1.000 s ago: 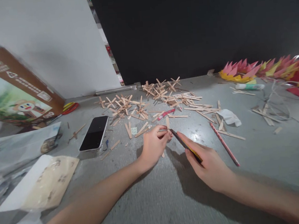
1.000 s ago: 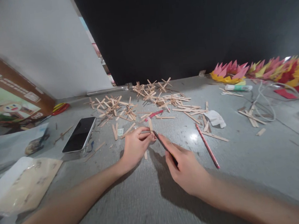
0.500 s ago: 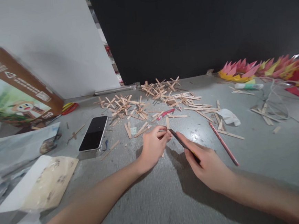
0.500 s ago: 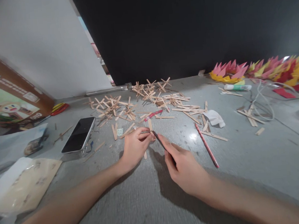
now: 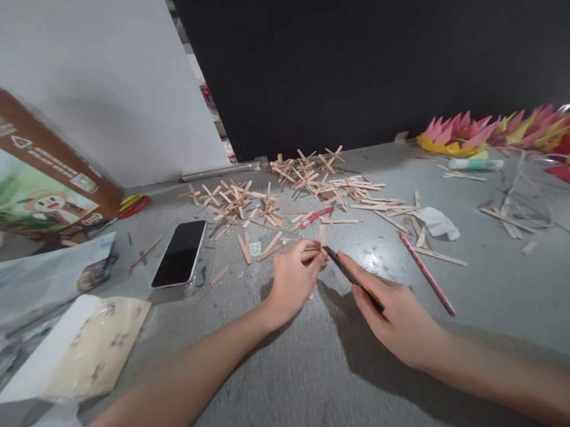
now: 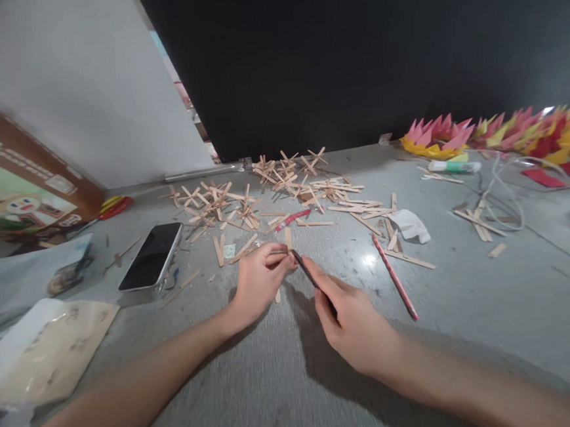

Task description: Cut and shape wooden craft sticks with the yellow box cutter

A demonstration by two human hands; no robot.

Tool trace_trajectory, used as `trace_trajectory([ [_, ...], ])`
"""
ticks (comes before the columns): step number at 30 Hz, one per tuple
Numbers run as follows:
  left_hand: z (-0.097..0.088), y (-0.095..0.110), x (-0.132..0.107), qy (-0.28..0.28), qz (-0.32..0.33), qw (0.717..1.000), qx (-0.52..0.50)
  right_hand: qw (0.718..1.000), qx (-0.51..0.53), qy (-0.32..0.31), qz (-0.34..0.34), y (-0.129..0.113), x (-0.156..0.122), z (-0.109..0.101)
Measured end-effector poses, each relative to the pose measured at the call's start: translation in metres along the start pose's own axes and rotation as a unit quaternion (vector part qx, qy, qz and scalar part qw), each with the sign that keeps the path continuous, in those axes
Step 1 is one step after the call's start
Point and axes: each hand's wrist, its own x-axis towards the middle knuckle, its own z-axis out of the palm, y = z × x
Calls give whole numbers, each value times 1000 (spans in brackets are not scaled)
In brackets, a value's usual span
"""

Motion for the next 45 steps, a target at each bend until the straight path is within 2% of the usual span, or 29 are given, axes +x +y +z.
trace_trajectory([
  [14, 1, 4, -1, -2, -14, 1000, -3, 999, 30, -34, 13, -3, -7, 12],
  [23, 1, 4, 1, -3, -26, 999, -43, 1000, 15, -22, 15, -8, 1, -7],
  [34, -1, 5, 3, -5, -43, 996, -72, 986, 77, -114, 96, -10, 15, -34],
  [45, -2, -1, 7, -32, -56, 992, -105, 990, 58, -125, 34, 3, 25, -47],
])
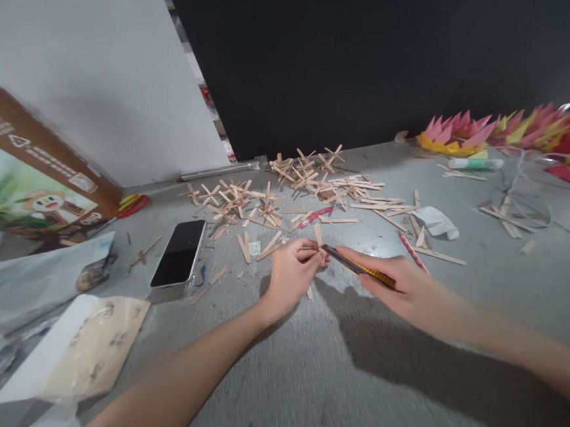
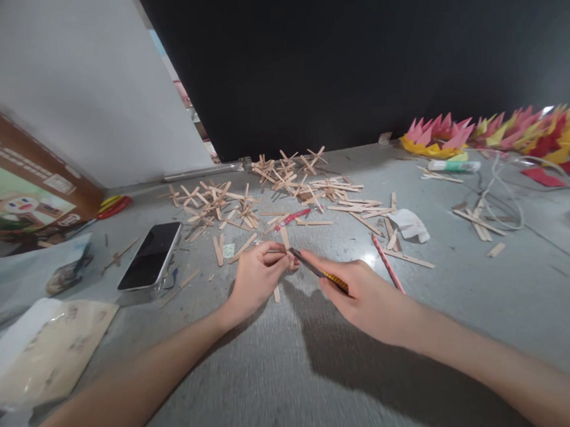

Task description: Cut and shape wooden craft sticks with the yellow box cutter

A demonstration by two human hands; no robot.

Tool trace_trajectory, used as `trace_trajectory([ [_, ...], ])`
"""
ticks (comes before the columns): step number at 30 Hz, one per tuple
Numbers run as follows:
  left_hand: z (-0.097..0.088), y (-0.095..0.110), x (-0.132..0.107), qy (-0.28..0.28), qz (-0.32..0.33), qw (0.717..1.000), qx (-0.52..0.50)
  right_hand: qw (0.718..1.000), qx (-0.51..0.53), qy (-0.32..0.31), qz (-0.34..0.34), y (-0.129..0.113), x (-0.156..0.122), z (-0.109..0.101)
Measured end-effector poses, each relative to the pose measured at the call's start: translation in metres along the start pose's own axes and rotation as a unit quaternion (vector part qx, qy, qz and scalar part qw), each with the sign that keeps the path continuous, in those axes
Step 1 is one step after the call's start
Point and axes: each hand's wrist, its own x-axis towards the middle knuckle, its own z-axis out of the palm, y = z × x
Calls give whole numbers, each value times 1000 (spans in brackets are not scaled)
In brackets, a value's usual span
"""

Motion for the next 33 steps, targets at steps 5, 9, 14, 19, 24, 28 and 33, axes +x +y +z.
trace_trajectory([
  [5, -1, 1, 1, -13, -6, 1000, -1, 998, -26, -47, 28, -9, 4, -12],
  [9, -1, 1, 1, -20, -8, 1000, -4, 996, -58, -59, 10, -12, 6, -21],
  [14, -1, 1, 1, -26, -9, 999, -21, 995, -51, -81, 22, -3, 7, -26],
  [19, -1, -1, 1, -28, -17, 998, -46, 993, -21, -107, 39, 3, 9, -32],
  [24, 0, 0, 0, -28, -26, 998, -43, 989, -23, -137, 54, 8, 11, -40],
  [28, 0, 2, -1, -29, -33, 998, -36, 990, -25, -138, 25, 23, 14, -42],
  [33, 0, 3, -1, -33, -28, 999, -21, 990, -30, -137, -25, 33, 19, -44],
])
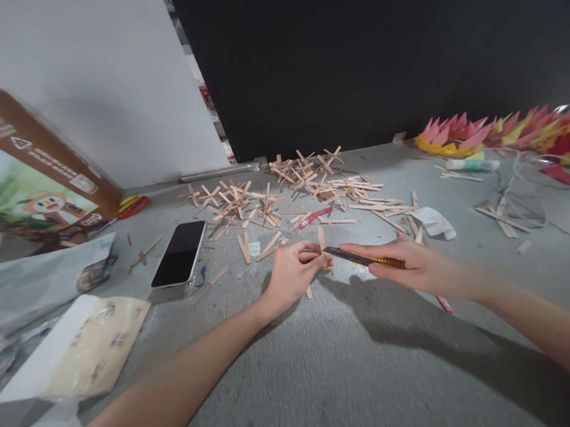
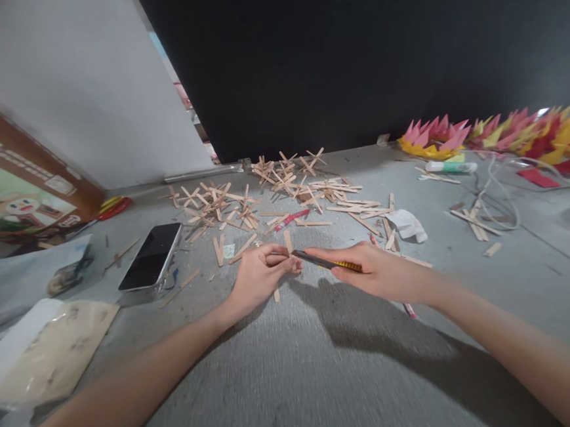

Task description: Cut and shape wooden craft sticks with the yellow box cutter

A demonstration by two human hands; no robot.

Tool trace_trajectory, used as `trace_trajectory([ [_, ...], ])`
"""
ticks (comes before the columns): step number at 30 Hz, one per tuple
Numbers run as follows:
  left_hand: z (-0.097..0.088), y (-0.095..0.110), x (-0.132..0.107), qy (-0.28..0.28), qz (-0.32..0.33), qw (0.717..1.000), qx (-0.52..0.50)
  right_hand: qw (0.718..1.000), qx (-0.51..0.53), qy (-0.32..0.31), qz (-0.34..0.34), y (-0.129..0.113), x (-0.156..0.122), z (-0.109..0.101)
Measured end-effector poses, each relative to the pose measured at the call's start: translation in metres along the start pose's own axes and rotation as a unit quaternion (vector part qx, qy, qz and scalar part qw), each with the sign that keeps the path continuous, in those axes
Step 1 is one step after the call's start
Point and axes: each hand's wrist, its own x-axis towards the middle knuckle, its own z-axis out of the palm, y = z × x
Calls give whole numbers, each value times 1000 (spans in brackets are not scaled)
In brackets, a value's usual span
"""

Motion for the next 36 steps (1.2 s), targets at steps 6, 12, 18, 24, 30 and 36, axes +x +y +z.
trace_trajectory([
  [6, 0, 1, 0, 3, -7, 1000, -5, 997, -66, 21, -33, -2, 1, 2],
  [12, 0, -1, 1, 3, -6, 1000, -23, 990, -122, 42, -60, -10, 0, 8],
  [18, -1, -2, 1, 7, 0, 1000, -16, 979, -178, 65, -82, -21, -1, 12],
  [24, -1, -3, 3, 5, 10, 1000, -7, 957, -277, 51, -62, -27, -4, 21],
  [30, -2, -4, 4, 0, 9, 1000, -3, 922, -367, 72, -97, -25, -5, 25],
  [36, -1, 0, 3, 2, 10, 1000, 7, 898, -415, 78, -123, -22, -6, 25],
])
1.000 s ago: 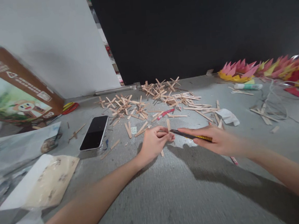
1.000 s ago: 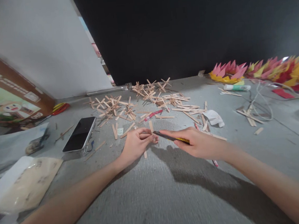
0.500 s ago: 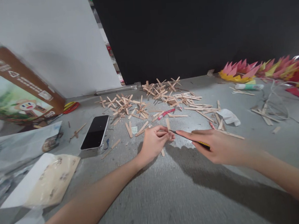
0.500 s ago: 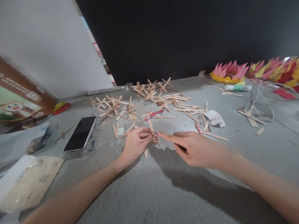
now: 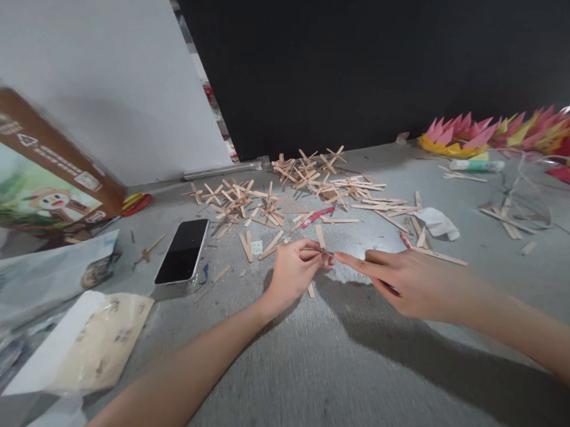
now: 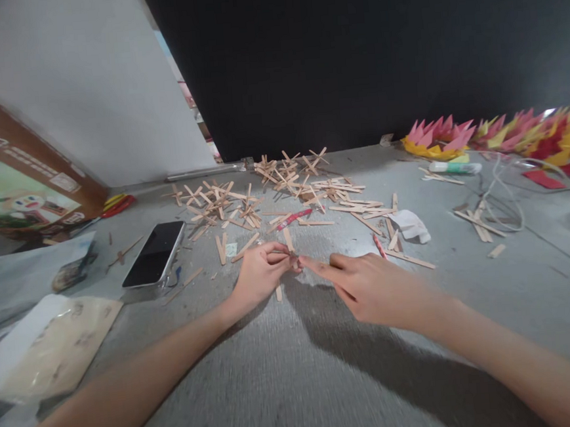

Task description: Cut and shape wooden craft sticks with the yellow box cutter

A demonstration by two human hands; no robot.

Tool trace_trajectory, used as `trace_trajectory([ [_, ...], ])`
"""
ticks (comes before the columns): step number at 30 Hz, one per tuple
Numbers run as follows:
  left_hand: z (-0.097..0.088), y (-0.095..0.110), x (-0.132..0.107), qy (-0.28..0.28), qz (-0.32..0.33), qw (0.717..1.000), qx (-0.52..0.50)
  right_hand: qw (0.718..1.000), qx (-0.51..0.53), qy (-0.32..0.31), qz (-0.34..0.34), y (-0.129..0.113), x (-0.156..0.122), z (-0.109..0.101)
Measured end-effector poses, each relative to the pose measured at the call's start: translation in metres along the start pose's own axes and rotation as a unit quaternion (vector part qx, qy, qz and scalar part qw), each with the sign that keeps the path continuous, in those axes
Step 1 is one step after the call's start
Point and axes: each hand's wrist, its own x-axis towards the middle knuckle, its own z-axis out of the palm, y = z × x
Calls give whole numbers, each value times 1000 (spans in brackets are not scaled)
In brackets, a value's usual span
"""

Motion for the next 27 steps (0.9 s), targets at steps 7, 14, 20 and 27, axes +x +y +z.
trace_trajectory([
  [7, 1, 2, -2, 13, -6, 1000, 12, 999, -32, -4, -13, 2, 0, 1],
  [14, -1, 0, 0, 0, 3, 1000, 11, 997, -70, -25, -24, 6, -2, 4],
  [20, -2, -2, 2, 4, -7, 1000, -5, 1000, -4, 11, -7, 8, -1, 5],
  [27, -1, -4, 2, 30, -2, 999, -34, 938, 294, 90, 161, -9, 4, 8],
])
